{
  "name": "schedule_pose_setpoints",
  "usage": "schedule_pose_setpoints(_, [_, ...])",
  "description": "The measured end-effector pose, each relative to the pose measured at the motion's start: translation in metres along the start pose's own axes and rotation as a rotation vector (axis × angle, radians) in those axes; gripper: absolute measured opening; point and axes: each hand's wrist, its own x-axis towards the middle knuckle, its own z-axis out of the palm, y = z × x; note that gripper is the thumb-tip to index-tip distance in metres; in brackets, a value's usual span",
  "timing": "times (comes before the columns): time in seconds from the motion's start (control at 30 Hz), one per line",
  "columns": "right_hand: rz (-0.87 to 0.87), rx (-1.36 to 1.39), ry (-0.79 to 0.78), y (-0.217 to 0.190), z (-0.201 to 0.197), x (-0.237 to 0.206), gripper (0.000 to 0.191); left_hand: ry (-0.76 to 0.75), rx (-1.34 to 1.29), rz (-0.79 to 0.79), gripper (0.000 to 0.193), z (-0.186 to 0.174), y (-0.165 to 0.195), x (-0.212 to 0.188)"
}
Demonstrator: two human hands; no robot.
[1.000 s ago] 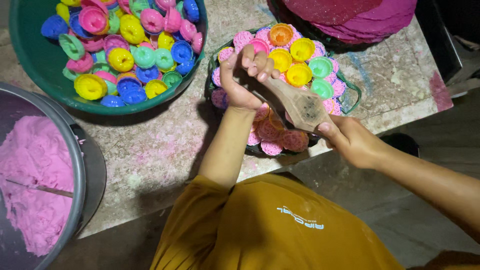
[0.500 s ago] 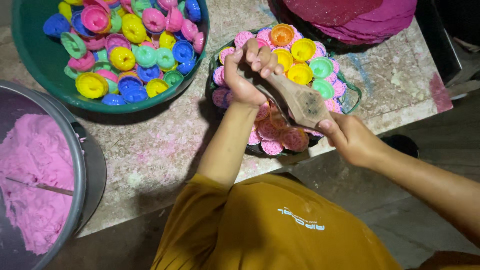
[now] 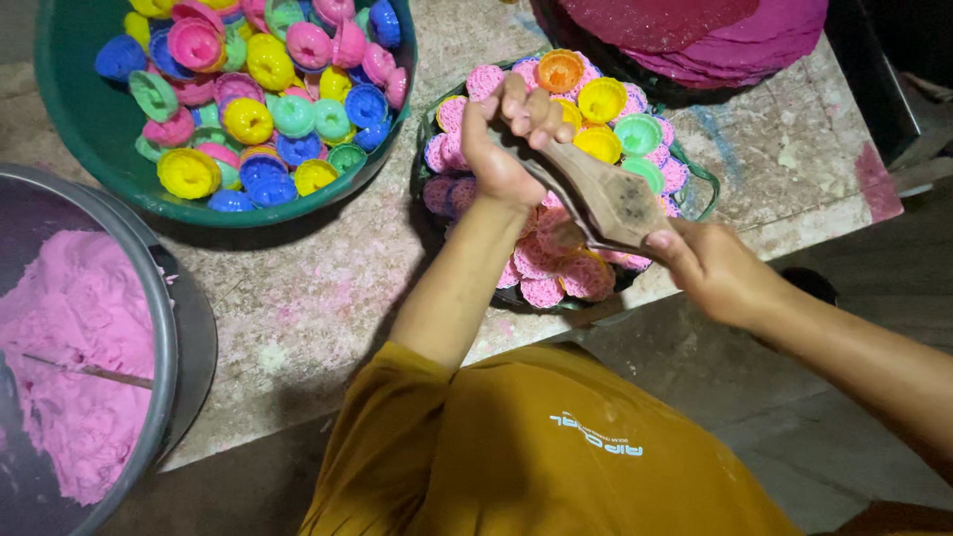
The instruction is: The person scoops pink paste from a bucket and fills small colorful plastic molds arranged in a tray using a handheld metal dispenser. They repeatedly load the dispenser, press paste into each mold, and adjust the tray as needed.
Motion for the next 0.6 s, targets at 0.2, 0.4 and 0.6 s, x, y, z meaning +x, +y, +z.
schedule_pose_setpoints(0.2, [-0.104,0.031,0.12,0.017,-0.004,0.003,0.047,-0.013,0.028,-0.016,0.022,0.02,-0.008,0.017])
schedule_pose_setpoints(0.4, [-0.118,0.481,0.021,0.045,0.011,-0.002,0.049,0.407,0.658,-0.525,0.075,-0.012,0.006,-0.013])
schedule_pose_setpoints(0.6, [-0.201,0.549,0.115,0.074,0.034,0.004,0.055,0.197,1.151,-0.743,0.102,-0.062,-0.009,-0.057])
